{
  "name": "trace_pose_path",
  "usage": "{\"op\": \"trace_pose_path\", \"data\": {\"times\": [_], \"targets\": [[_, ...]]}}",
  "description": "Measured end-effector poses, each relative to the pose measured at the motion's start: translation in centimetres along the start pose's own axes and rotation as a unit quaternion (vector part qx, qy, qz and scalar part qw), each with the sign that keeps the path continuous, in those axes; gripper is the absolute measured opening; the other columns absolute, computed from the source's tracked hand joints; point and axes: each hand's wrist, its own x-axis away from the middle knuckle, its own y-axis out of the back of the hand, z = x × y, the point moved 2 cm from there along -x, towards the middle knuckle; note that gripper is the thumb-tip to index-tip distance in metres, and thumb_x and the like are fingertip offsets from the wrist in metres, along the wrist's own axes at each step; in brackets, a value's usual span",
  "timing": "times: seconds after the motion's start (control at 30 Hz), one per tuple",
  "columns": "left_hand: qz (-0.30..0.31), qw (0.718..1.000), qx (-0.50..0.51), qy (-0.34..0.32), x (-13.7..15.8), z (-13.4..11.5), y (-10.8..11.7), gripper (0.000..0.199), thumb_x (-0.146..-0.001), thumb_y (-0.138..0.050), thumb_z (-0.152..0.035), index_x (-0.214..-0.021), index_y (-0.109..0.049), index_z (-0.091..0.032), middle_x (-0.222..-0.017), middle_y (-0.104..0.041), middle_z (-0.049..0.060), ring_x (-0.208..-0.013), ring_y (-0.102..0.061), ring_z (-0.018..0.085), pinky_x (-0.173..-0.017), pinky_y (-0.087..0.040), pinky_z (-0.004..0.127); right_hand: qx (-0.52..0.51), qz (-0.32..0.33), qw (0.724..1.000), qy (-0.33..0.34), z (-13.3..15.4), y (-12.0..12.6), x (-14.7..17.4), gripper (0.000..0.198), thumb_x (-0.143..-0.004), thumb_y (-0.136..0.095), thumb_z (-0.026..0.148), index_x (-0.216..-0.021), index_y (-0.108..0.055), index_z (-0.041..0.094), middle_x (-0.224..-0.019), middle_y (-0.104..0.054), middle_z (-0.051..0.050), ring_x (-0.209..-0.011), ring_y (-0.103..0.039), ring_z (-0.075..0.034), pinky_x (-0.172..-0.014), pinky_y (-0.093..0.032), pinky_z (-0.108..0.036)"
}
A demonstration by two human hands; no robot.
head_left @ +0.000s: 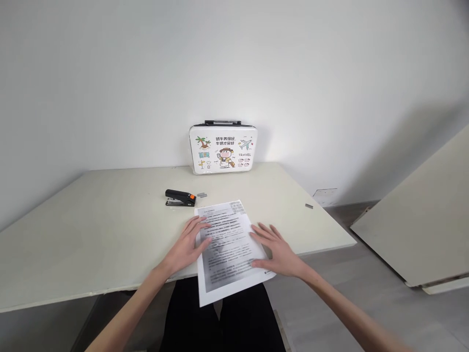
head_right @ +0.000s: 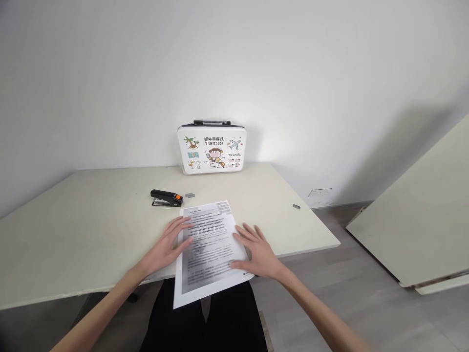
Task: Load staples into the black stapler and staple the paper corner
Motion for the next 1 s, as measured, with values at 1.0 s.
{"op": "trace_pose_path", "data": {"times": [1.0], "targets": [[0.021,0.961,-0.213,0.172,-5.0,8.6,0.8,0.076,-0.102,-0.03,-0.071,-0.162,-0.042,-0.025,-0.173,-0.028,0.011,-0.16,-0.015,0.045,-0.126,-0.014,0.067,-0.231,0.0,0.973,0.015,7.1,-1.9,-4.0,0.052,-0.103,-0.054,0.053,-0.15,-0.057,0.032,-0.159,-0.055,-0.002,-0.157,-0.036,-0.029,-0.13,-0.028,-0.056]]}}
